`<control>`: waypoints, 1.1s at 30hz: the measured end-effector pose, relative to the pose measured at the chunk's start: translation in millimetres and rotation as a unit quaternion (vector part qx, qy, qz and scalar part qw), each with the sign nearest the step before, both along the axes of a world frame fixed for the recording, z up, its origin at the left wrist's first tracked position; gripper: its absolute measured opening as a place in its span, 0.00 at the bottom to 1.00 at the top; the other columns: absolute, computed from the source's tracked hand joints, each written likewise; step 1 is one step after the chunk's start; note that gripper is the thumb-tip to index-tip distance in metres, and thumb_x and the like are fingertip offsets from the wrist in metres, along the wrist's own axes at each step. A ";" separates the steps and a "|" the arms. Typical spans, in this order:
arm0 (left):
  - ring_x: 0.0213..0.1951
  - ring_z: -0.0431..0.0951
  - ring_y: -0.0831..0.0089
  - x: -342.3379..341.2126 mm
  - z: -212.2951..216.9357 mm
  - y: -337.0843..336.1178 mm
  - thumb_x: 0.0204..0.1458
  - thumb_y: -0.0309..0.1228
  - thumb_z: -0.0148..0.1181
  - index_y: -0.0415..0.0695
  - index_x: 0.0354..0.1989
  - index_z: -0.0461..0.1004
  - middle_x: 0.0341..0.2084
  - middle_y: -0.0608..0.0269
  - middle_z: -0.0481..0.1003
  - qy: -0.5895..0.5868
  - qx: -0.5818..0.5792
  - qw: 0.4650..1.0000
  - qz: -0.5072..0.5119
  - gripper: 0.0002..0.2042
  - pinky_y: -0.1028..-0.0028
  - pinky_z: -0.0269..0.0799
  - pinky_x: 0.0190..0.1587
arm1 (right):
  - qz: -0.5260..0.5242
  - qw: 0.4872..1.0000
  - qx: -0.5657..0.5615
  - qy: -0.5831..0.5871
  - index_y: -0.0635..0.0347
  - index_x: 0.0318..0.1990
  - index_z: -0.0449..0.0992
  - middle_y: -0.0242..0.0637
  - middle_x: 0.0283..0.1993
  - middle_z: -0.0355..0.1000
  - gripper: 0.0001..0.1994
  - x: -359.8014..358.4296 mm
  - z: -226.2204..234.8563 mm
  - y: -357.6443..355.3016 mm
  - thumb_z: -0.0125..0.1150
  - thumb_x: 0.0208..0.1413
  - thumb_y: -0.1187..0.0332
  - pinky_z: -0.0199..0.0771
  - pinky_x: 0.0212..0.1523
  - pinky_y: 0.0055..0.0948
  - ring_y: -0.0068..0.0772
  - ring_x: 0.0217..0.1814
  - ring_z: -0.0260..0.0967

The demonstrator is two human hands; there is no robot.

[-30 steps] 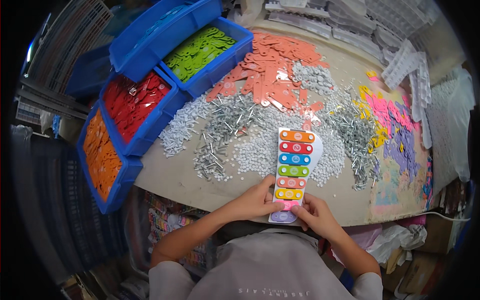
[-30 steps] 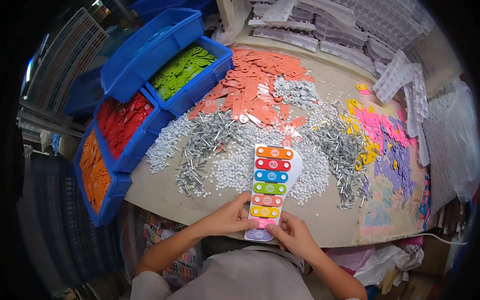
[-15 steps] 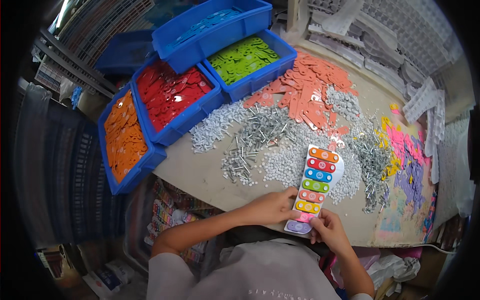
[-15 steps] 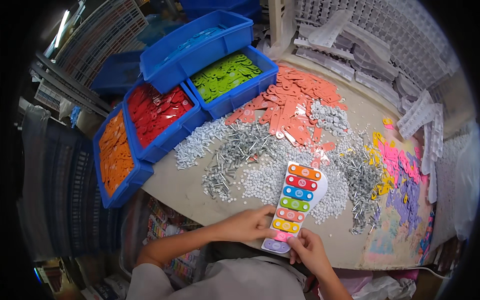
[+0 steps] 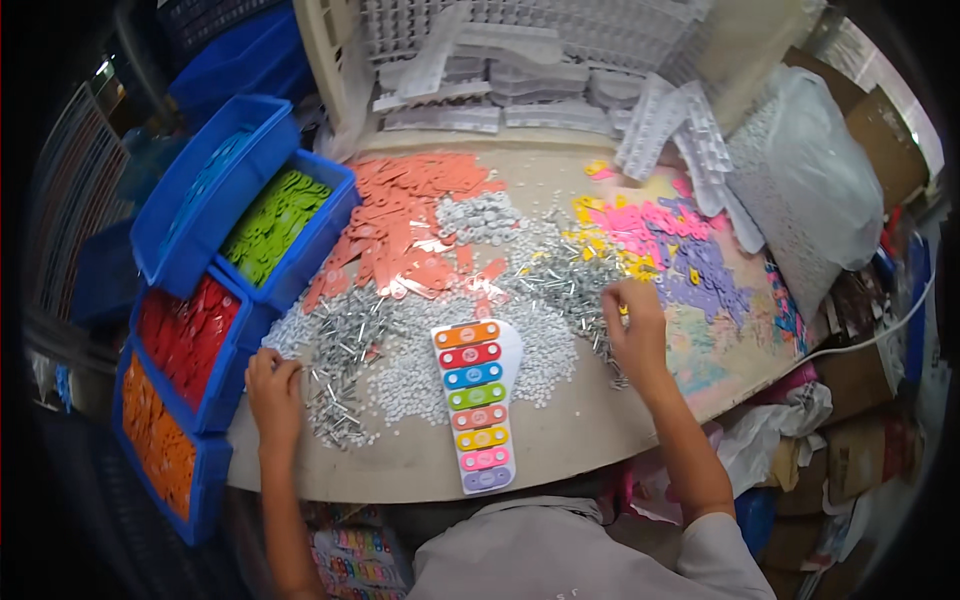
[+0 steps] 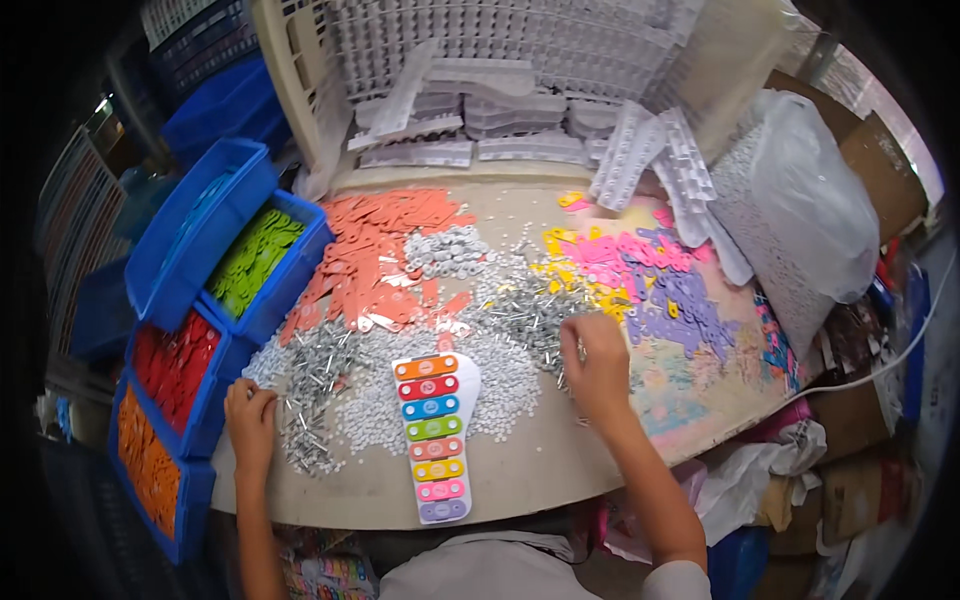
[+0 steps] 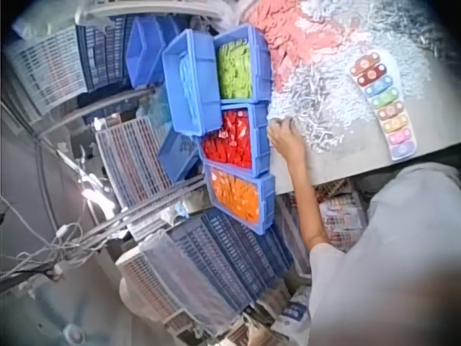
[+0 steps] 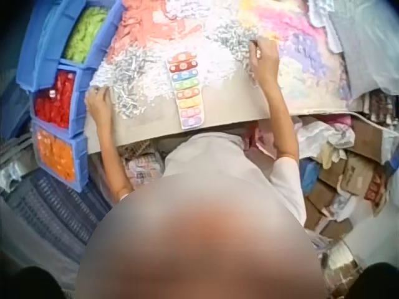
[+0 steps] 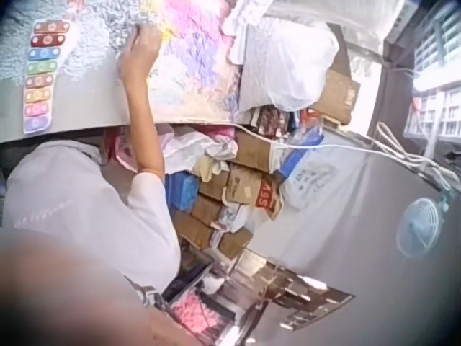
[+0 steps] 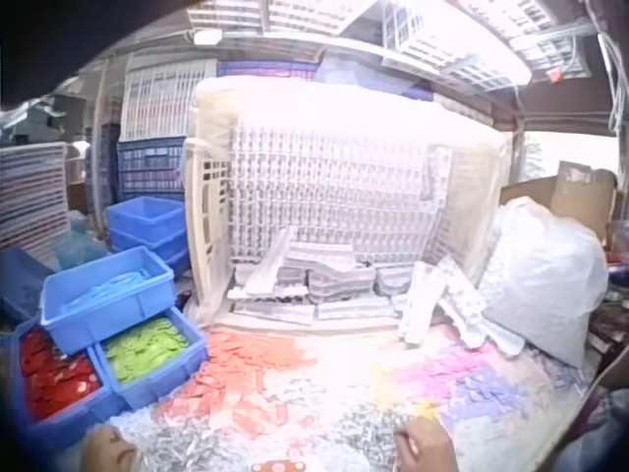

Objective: Assembling small colorful plastic components into a white frame on a factory workbench.

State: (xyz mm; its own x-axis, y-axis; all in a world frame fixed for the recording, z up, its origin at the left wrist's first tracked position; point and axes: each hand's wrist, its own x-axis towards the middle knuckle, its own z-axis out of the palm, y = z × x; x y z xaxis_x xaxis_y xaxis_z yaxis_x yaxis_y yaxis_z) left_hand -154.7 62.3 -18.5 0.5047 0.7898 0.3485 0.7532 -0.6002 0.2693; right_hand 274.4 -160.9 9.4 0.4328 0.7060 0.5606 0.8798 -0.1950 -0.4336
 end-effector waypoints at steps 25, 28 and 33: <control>0.31 0.75 0.78 54.4 38.1 -149.5 0.50 0.17 0.66 0.35 0.35 0.80 0.29 0.62 0.79 -0.280 -0.422 0.859 -0.081 0.05 0.77 0.69 0.36 | -0.009 0.968 -0.070 0.241 0.65 0.38 0.77 0.32 0.31 0.75 0.05 133.0 -22.4 11.0 0.64 0.55 0.74 0.72 0.35 0.26 0.22 0.32 0.71; 0.33 0.77 0.78 56.6 28.7 -153.7 0.52 0.17 0.65 0.34 0.36 0.80 0.31 0.62 0.79 -0.325 -0.473 0.818 -0.049 0.05 0.78 0.71 0.38 | 0.016 0.954 -0.095 0.282 0.65 0.39 0.78 0.32 0.32 0.77 0.06 119.4 -11.8 30.5 0.64 0.55 0.73 0.72 0.38 0.24 0.21 0.34 0.73; 0.35 0.78 0.77 64.0 30.5 -153.4 0.53 0.17 0.65 0.33 0.37 0.80 0.32 0.62 0.79 -0.327 -0.499 0.801 -0.056 0.04 0.77 0.73 0.41 | 0.118 0.888 -0.026 0.443 0.65 0.39 0.78 0.33 0.33 0.78 0.05 89.6 24.8 80.0 0.63 0.57 0.73 0.74 0.37 0.27 0.22 0.34 0.74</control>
State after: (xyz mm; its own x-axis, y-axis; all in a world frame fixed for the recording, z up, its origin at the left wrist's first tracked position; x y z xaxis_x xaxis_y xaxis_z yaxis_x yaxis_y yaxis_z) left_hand -90.7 -91.1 12.0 0.5590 0.8024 -0.2088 0.2124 0.1048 0.9715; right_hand 364.0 -80.9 34.3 0.5240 0.8508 0.0381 0.2169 -0.0901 -0.9720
